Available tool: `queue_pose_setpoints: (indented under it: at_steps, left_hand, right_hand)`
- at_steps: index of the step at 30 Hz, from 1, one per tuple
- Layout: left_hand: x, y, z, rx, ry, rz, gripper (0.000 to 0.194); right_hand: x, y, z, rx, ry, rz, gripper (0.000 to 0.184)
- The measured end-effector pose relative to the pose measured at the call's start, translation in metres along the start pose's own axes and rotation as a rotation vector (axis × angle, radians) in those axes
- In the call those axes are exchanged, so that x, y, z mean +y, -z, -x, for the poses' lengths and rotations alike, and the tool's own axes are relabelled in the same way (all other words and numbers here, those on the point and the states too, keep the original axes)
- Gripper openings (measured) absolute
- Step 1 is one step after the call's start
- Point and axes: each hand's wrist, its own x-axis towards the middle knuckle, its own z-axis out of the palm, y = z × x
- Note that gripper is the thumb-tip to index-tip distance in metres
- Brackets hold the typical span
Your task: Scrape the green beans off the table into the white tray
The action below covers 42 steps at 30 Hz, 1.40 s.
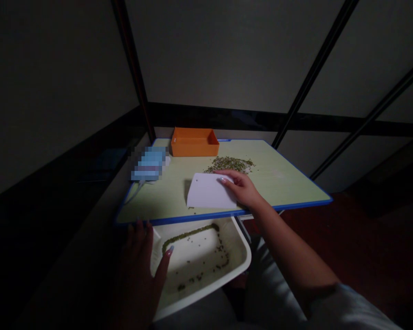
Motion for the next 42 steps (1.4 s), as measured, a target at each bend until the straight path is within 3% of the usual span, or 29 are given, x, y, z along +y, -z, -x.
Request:
queue_pose_setpoints:
  at_steps: [19, 36, 42]
  left_hand:
    - [0.0012, 0.0013, -0.0019, -0.025, 0.012, 0.01, 0.068]
    - [0.0029, 0.0014, -0.0007, -0.013, 0.012, 0.018, 0.068]
    - [0.0036, 0.0008, 0.0001, -0.015, 0.013, 0.011, 0.067]
  right_hand:
    - [-0.0033, -0.0016, -0.0001, -0.053, 0.122, 0.21, 0.029]
    - [-0.0038, -0.0011, 0.0004, -0.069, 0.122, 0.232, 0.03]
    - [-0.0027, -0.002, 0.0018, -0.078, 0.043, 0.124, 0.03]
